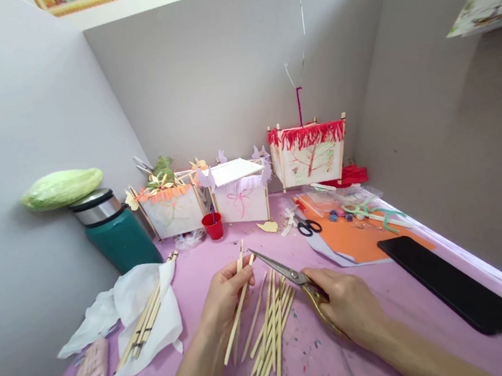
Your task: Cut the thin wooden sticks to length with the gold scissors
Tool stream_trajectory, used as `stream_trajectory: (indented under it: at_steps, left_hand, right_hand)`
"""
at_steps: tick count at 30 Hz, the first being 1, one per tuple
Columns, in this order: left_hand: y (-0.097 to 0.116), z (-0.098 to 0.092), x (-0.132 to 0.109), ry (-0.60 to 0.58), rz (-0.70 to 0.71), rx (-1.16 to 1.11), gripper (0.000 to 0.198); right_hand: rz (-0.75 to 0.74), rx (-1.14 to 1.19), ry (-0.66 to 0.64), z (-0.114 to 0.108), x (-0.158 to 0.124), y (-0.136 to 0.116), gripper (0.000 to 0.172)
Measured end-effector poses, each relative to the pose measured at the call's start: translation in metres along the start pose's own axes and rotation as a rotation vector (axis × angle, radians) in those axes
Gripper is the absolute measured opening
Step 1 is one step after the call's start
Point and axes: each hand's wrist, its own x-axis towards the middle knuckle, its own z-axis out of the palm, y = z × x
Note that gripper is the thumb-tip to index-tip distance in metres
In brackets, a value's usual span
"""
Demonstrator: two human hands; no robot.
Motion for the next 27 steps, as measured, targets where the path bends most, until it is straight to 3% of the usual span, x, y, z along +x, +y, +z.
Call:
stream_trajectory:
  at_steps: [2,4,5,8,11,14,17,22,27]
  left_hand:
    - [-0.001,0.001,-0.001,0.027,0.014,0.032,0.032]
    - [-0.002,0.002,-0.001,0.06,0.036,0.065,0.032]
    - [-0.004,0.002,-0.001,0.067,0.035,0.087,0.033]
    - [-0.01,0.0,0.003,0.074,-0.018,0.221,0.031]
    - [-0.017,-0.003,0.008,0.134,0.009,0.513,0.017]
    - [-0.02,-0.005,0.009,0.197,0.176,0.891,0.013]
    - [-0.023,-0.003,0.007,0.186,0.215,1.11,0.013]
    - [-0.029,0.004,0.002,0.184,0.196,1.213,0.01]
    - [-0.03,0.005,0.001,0.217,0.211,1.283,0.013]
  right_hand:
    - [0.049,0.168,0.053,-0.005,0.002,-0.001,0.023]
    - [0.17,0.457,0.022,-0.015,0.005,-0.004,0.025]
    - [0.259,0.649,-0.049,-0.021,0.006,-0.004,0.031]
    - [0.529,1.271,-0.426,-0.035,0.011,-0.003,0.04]
    - [0.803,1.572,-0.724,-0.036,0.013,0.003,0.041]
    - [0.895,1.625,-0.807,-0.031,0.014,0.006,0.043]
    - [0.763,1.63,-0.742,-0.031,0.014,0.004,0.042]
    - [0.795,1.462,-0.68,-0.026,0.014,0.004,0.035]
    - [0.594,1.426,-0.678,-0.019,0.011,0.007,0.034]
